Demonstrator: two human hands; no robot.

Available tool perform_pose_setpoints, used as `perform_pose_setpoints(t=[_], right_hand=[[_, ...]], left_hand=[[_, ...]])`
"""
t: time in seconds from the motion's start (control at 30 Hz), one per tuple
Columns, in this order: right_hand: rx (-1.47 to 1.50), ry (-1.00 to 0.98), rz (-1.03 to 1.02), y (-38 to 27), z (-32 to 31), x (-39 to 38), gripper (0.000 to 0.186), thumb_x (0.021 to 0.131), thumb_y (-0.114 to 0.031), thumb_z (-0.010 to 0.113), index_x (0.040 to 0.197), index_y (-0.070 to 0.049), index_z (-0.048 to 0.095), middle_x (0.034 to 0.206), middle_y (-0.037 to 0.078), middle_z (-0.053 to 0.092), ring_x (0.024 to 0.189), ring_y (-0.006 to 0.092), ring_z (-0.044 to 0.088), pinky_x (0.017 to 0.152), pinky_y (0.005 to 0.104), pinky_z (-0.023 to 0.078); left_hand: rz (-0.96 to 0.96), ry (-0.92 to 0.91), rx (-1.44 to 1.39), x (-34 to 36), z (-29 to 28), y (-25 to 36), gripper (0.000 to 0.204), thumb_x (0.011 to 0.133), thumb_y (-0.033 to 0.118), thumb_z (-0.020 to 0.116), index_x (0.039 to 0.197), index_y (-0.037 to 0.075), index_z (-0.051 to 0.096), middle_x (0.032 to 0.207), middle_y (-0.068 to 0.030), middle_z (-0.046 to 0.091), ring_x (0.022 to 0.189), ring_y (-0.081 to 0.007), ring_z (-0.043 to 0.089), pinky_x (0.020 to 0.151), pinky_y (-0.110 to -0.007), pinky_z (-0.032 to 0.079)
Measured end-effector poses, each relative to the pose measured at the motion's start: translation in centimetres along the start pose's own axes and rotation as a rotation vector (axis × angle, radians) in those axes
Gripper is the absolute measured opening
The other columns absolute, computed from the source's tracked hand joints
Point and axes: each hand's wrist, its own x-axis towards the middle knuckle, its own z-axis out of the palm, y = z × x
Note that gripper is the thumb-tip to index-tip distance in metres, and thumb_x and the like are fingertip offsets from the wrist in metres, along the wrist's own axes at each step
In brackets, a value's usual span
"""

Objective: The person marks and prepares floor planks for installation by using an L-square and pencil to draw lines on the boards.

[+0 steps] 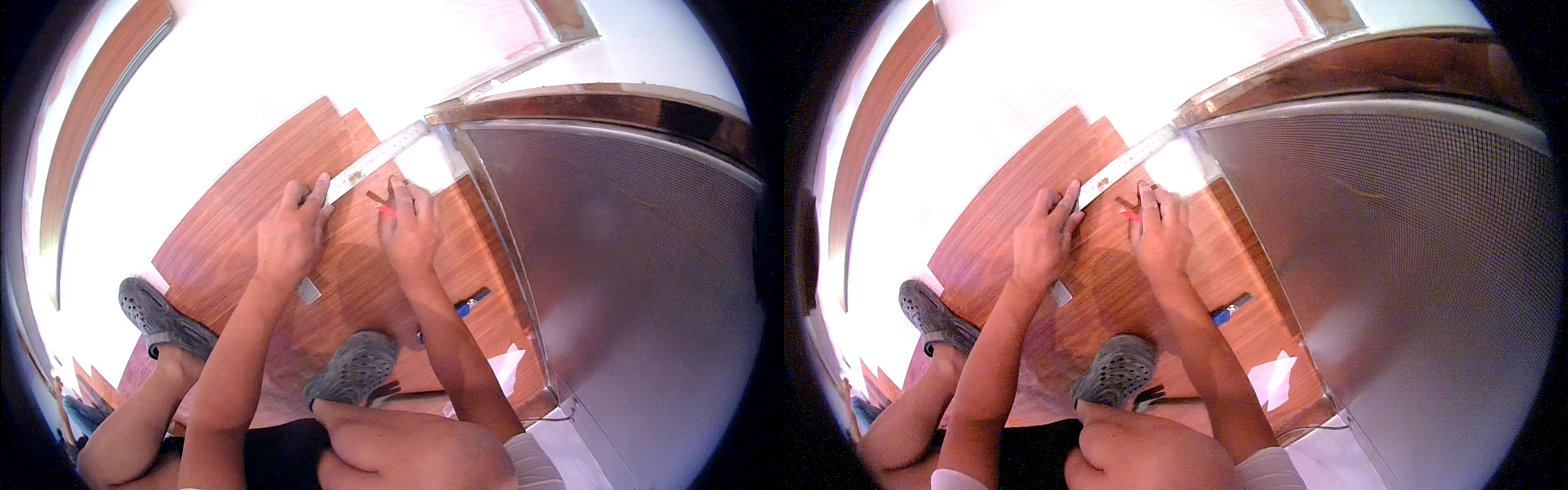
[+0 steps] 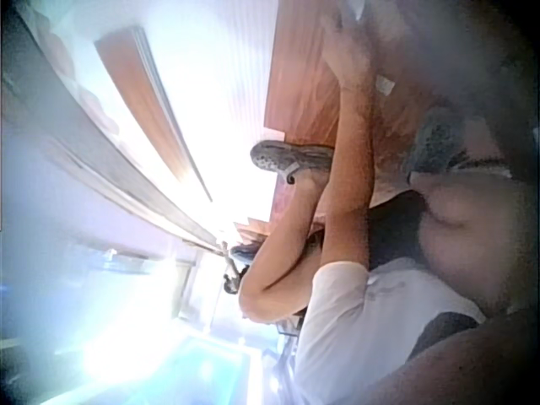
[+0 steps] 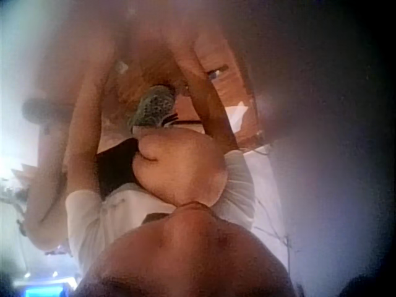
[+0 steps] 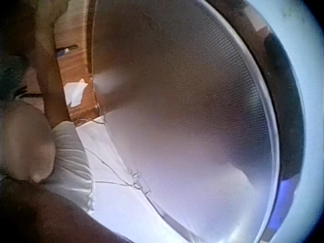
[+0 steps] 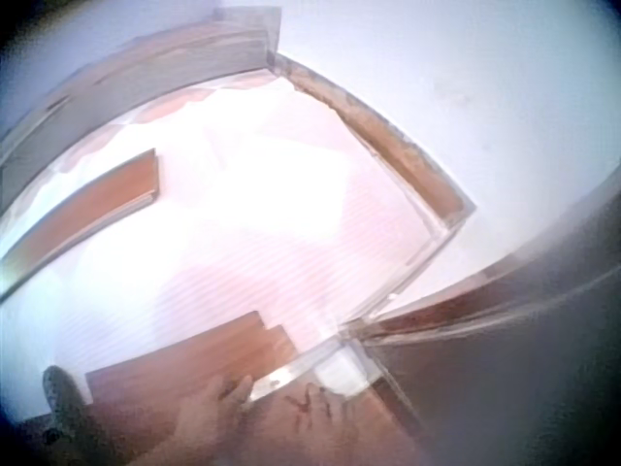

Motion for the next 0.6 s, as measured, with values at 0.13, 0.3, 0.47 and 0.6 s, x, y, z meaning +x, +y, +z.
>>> perform_pose_setpoints(t=[0.13, 0.3, 0.47, 0.6], right_hand=[[-0.004, 0.025, -0.020, 0.11, 0.12, 0.09, 0.053, 0.082, -0.006, 0.078, 0.134, -0.008, 0.066, 0.123, 0.014, 0.064, 0.111, 0.0375, 0.062, 0.093, 0.0465, 0.055], [-0.022, 0.031, -0.010, 0.10, 0.08, -0.01, 0.047, 0.083, -0.008, 0.080, 0.129, -0.010, 0.070, 0.118, 0.012, 0.064, 0.107, 0.0362, 0.064, 0.088, 0.0460, 0.056], [-0.024, 0.046, -0.011, 0.01, -0.05, 0.09, 0.046, 0.083, -0.007, 0.080, 0.128, -0.010, 0.071, 0.117, 0.012, 0.065, 0.107, 0.0360, 0.065, 0.087, 0.0458, 0.056], [-0.029, 0.040, -0.018, 0.15, 0.11, -0.02, 0.048, 0.083, -0.008, 0.079, 0.131, -0.010, 0.070, 0.117, 0.013, 0.065, 0.108, 0.0368, 0.064, 0.090, 0.0468, 0.055]], left_hand=[[-0.011, -0.009, -0.007, 0.06, -0.11, 0.08, 0.044, 0.099, 0.022, 0.071, 0.142, 0.012, 0.067, 0.104, -0.0105, 0.058, 0.087, -0.0305, 0.067, 0.070, -0.045, 0.055], [-0.029, -0.033, -0.026, -0.06, 0.27, -0.19, 0.050, 0.100, 0.023, 0.071, 0.148, 0.015, 0.063, 0.108, -0.0104, 0.058, 0.089, -0.0324, 0.067, 0.071, -0.045, 0.055], [-0.012, -0.024, -0.030, 0.00, 0.13, -0.15, 0.049, 0.100, 0.022, 0.071, 0.147, 0.013, 0.063, 0.108, -0.0107, 0.059, 0.089, -0.0329, 0.067, 0.071, -0.046, 0.055], [-0.028, -0.045, -0.020, -0.17, 0.17, -0.25, 0.049, 0.101, 0.024, 0.068, 0.149, 0.015, 0.062, 0.111, -0.0105, 0.060, 0.091, -0.0328, 0.068, 0.073, -0.045, 0.057]])
